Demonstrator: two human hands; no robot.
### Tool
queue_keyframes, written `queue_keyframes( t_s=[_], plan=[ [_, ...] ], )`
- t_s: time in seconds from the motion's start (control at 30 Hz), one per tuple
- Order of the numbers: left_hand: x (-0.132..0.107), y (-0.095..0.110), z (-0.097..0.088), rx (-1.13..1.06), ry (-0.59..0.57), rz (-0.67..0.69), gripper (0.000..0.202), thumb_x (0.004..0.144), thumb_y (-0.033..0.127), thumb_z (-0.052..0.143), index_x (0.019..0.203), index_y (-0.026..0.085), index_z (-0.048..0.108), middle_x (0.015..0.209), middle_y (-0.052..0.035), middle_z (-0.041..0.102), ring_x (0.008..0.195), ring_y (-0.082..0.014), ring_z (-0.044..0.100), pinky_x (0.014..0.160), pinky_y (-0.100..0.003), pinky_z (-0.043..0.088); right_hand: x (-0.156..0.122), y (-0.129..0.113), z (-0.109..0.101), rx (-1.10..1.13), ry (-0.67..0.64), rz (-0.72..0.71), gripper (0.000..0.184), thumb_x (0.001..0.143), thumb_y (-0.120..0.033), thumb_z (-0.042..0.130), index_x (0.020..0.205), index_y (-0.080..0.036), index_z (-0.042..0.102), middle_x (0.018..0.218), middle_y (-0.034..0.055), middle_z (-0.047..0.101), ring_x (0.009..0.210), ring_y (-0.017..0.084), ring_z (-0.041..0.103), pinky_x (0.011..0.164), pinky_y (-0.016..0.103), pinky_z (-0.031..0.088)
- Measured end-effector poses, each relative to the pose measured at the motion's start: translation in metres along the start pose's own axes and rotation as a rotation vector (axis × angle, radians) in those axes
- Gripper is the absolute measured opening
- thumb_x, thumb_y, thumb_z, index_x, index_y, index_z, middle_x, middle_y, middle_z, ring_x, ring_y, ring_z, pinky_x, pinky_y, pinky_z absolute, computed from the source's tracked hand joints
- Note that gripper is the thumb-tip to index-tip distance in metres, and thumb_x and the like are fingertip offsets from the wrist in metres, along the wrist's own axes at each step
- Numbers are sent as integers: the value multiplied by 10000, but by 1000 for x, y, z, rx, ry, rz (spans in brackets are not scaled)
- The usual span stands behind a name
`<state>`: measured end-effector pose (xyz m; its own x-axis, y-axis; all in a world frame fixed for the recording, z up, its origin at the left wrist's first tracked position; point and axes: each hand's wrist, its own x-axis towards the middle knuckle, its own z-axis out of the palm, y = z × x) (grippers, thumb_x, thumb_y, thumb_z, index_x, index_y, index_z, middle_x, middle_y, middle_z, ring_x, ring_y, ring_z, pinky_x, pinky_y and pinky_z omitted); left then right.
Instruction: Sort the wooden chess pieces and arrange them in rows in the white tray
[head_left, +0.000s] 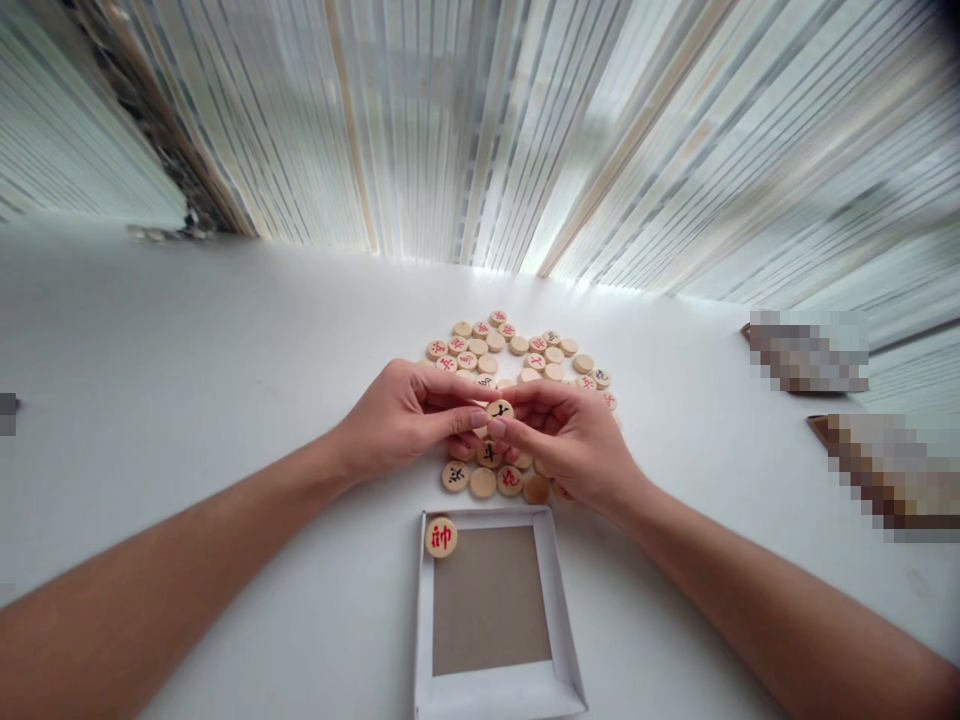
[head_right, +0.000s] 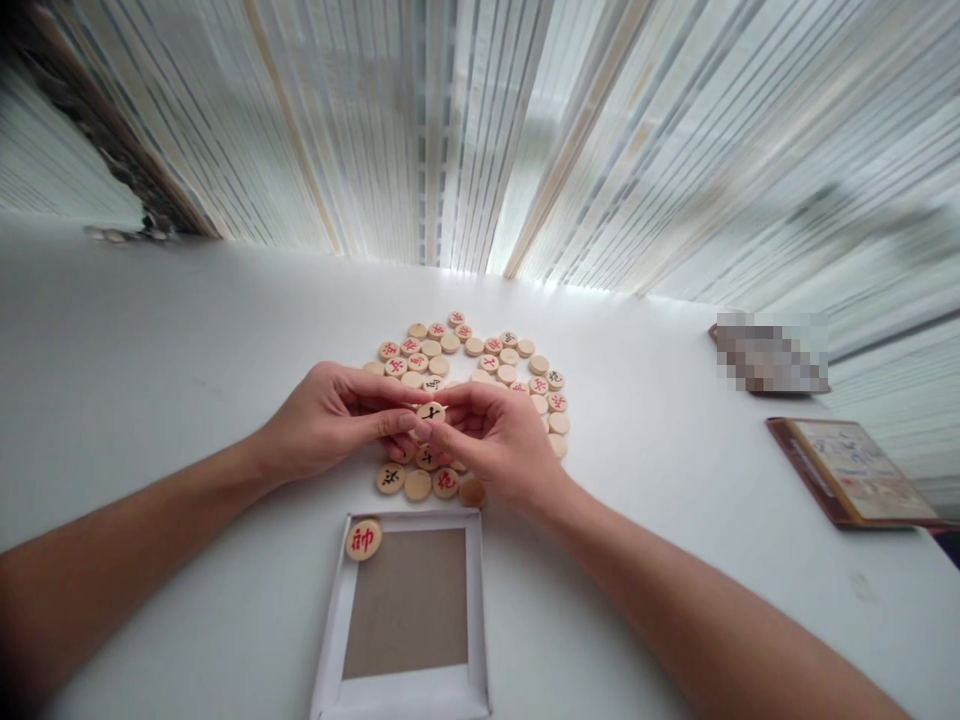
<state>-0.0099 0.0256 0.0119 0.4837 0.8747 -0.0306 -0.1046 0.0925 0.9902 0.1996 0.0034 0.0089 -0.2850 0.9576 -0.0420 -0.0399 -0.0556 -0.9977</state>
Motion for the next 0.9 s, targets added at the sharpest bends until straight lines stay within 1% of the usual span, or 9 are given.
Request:
queue_keyframes(
  t_s=[0.13,0.27,0.43,0.5,0.63,0.8,0.9],
  plan=[
    [-1,0,2,32,-17,48,259,798,242,896,1045,171,863,878,-74,851,731,-189,803,677,-239,676,-1,-1,0,-36,16,1,434,643,-500,990,860,-191,776,708,28,759,568,154,677,510,256,565],
    [-2,0,3,82,-6,84,222,813,232,878,1026,169,868,887,-75,850,762,-189,805,686,-227,667,-2,-3,1,-46,7,-29,353,709,-474,964,813,-196,771,665,13,745,549,146,668,501,243,561],
    [-3,0,2,97,-20,84,251,820,185,860,1069,155,853,853,-76,844,719,-171,796,650,-201,644,-2,-7,1,-100,-10,-52,320,791,-495,904,818,-196,793,663,22,754,542,152,672,497,246,560],
    [-2,0,2,81,-20,84,238,819,172,859,1056,152,851,839,-70,840,685,-156,783,633,-195,637,-2,-8,2,-103,-16,-61,315,823,-502,877,828,-195,805,659,19,750,538,148,676,501,240,563],
    [-1,-1,2,50,-8,66,232,826,191,859,1054,147,850,819,-68,833,654,-144,761,622,-203,635,-3,-10,1,-71,-45,-57,331,880,-517,820,870,-187,828,681,26,760,546,138,689,507,220,569],
    [0,-1,1,45,36,63,263,799,199,874,1050,122,851,827,-84,834,683,-167,768,618,-223,642,-2,-9,2,-19,-31,-55,326,876,-496,829,936,-175,838,707,42,779,565,144,701,527,227,594],
    [0,0,1,23,33,61,250,804,179,861,1046,118,851,790,-76,829,663,-167,768,604,-221,640,-2,-9,2,1,-31,-57,302,855,-462,858,965,-182,840,695,31,775,552,130,693,520,209,587]
  ],
)
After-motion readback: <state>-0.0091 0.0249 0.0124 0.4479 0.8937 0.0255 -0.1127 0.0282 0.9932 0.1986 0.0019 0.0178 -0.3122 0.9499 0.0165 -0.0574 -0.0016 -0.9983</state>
